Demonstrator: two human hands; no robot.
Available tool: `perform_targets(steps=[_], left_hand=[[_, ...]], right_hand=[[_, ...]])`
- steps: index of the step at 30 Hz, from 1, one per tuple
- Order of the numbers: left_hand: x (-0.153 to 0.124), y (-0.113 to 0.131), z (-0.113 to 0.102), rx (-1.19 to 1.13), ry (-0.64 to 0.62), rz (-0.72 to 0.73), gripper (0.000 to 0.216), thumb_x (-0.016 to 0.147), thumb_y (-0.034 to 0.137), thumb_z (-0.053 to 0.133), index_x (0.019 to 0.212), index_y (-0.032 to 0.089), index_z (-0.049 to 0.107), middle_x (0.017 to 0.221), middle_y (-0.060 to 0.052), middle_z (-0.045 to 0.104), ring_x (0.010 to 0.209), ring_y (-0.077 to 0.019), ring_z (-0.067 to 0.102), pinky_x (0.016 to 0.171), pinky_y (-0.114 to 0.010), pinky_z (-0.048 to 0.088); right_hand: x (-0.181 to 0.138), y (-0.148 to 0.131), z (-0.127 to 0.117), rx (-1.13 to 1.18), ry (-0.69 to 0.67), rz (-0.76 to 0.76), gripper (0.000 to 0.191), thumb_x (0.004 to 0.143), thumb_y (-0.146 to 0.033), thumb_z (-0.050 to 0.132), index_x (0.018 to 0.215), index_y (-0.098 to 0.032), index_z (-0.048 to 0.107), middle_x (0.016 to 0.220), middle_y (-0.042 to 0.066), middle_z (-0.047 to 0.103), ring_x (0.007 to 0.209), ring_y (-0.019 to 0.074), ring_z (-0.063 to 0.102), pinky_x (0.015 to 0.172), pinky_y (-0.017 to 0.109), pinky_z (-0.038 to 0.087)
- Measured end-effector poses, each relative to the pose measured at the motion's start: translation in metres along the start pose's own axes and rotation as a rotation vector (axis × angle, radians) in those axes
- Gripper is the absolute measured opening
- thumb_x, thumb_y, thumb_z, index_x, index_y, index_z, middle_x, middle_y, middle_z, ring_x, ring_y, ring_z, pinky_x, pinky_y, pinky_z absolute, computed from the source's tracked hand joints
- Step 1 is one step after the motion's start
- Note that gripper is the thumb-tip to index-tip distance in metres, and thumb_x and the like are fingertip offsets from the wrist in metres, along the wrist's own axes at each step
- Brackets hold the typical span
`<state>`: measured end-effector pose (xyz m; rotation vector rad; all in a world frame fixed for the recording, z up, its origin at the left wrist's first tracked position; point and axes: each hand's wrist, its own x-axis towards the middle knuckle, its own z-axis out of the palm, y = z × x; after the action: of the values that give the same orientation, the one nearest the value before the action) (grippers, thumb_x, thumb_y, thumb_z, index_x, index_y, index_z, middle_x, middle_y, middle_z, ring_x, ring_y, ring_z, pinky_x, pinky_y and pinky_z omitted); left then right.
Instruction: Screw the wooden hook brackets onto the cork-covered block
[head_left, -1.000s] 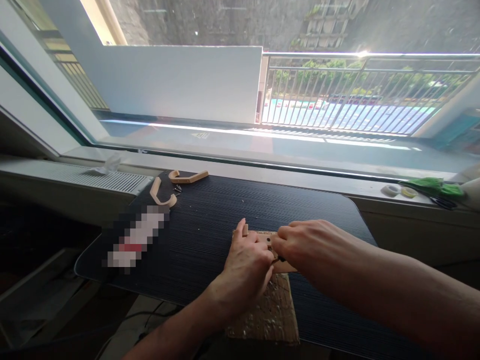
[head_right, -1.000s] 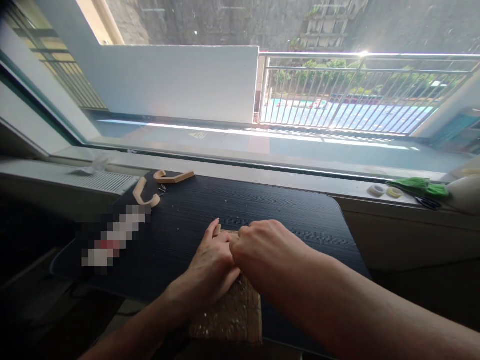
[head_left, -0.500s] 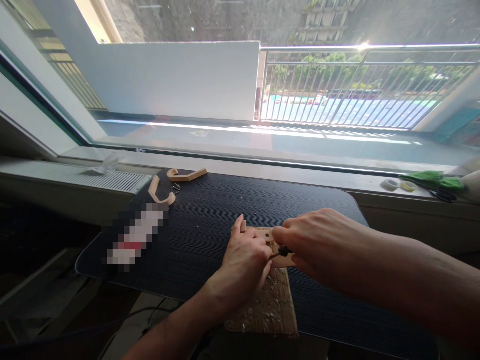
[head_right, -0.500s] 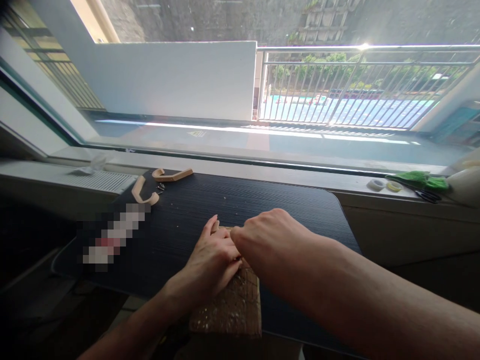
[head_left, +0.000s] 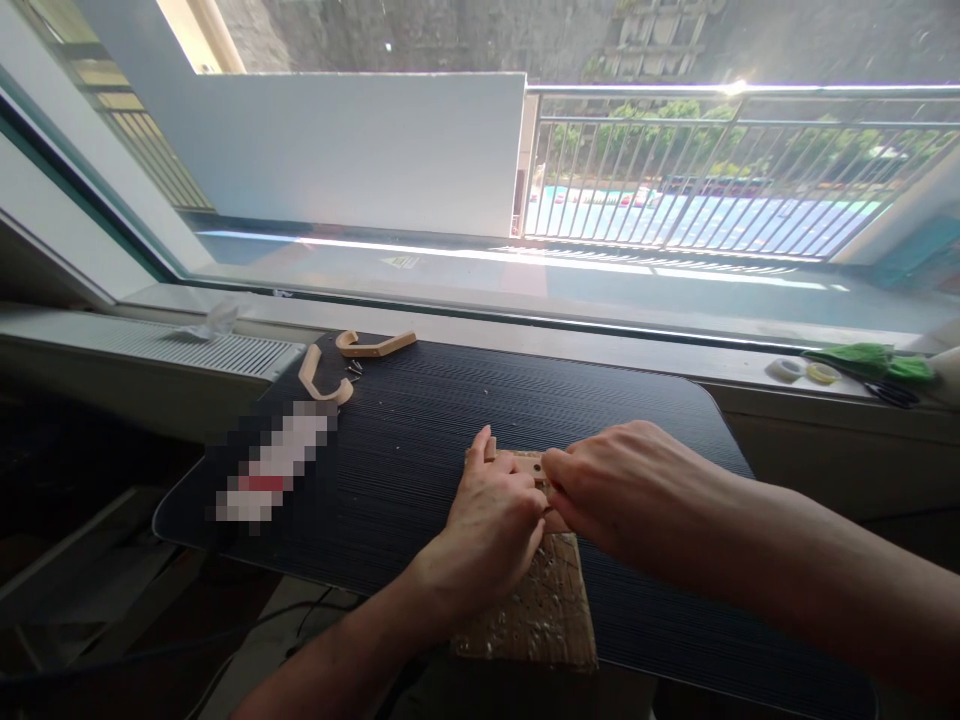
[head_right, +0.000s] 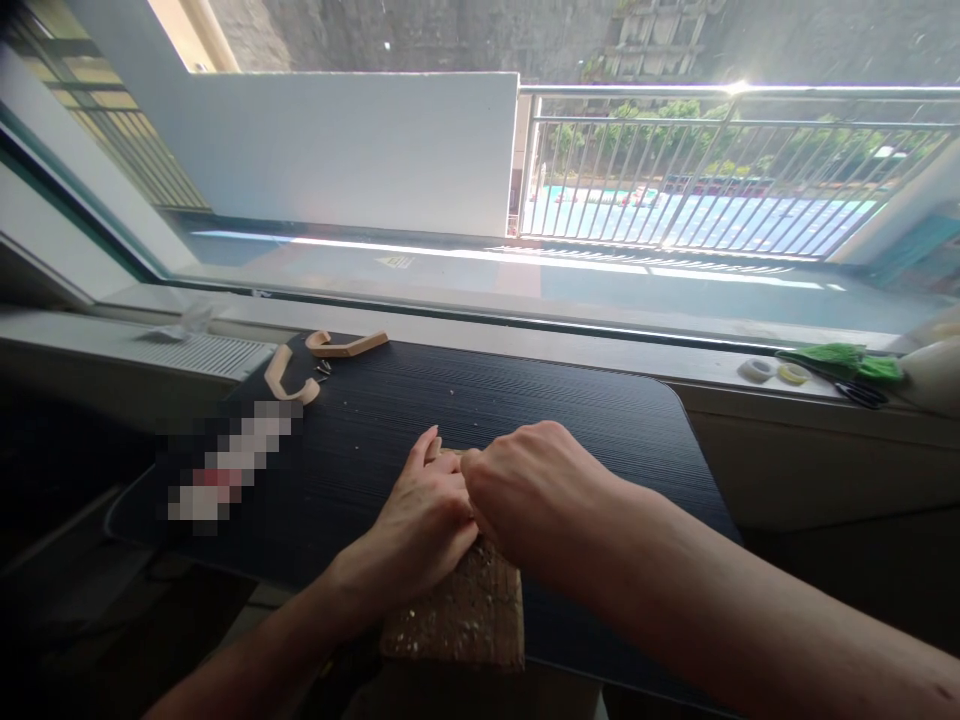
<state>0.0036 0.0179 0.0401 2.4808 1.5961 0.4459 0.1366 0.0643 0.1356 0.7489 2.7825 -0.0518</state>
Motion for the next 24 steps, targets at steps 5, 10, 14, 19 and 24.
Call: perform_targets(steps=[5, 10, 14, 19, 24], left_hand=[[-0.001, -0.001, 0.001, -0.011, 0.033, 0.006, 0.012, 0.076, 0.02, 0.052, 0.081, 0.022, 0.063, 0.085, -0.001, 0.063, 0.092, -0.0192, 0.052, 0.106, -0.051, 0.011], [-0.002, -0.002, 0.005, 0.003, 0.033, 0.01, 0.014, 0.078, 0.022, 0.049, 0.079, 0.022, 0.063, 0.086, -0.002, 0.064, 0.093, -0.0197, 0.051, 0.106, -0.051, 0.01], [-0.001, -0.002, 0.004, 0.014, 0.03, 0.0, 0.014, 0.077, 0.021, 0.049, 0.081, 0.021, 0.063, 0.088, -0.003, 0.063, 0.093, -0.0193, 0.051, 0.106, -0.049, 0.011], [-0.002, -0.001, 0.002, 0.032, 0.012, 0.003, 0.013, 0.077, 0.02, 0.05, 0.075, 0.021, 0.062, 0.082, -0.002, 0.062, 0.09, -0.0183, 0.052, 0.106, -0.048, 0.012], [-0.003, 0.001, 0.0, 0.016, 0.008, 0.015, 0.014, 0.079, 0.022, 0.05, 0.073, 0.022, 0.062, 0.081, -0.001, 0.062, 0.089, -0.0183, 0.052, 0.105, -0.05, 0.011]], right_hand=[[-0.002, -0.006, -0.017, 0.015, -0.046, 0.063, 0.007, 0.075, -0.015, 0.056, 0.08, -0.017, 0.061, 0.069, 0.003, 0.064, 0.061, 0.0122, 0.06, 0.049, 0.02, 0.032], [-0.002, -0.013, -0.02, 0.032, -0.044, 0.034, 0.014, 0.075, -0.007, 0.054, 0.078, -0.017, 0.063, 0.075, 0.004, 0.065, 0.067, 0.0121, 0.059, 0.056, 0.018, 0.036], [0.0, -0.011, -0.005, 0.017, 0.011, 0.016, 0.014, 0.075, -0.005, 0.052, 0.074, -0.016, 0.061, 0.074, 0.004, 0.064, 0.065, 0.0117, 0.058, 0.056, 0.02, 0.035], [0.001, -0.006, 0.002, -0.093, -0.036, 0.111, 0.015, 0.08, -0.016, 0.049, 0.069, -0.016, 0.06, 0.055, 0.003, 0.059, 0.047, 0.0129, 0.053, 0.046, 0.023, 0.028], [-0.004, -0.008, -0.011, -0.076, -0.071, 0.162, 0.009, 0.078, -0.019, 0.053, 0.076, -0.017, 0.061, 0.062, 0.004, 0.063, 0.052, 0.0136, 0.057, 0.047, 0.022, 0.028]])
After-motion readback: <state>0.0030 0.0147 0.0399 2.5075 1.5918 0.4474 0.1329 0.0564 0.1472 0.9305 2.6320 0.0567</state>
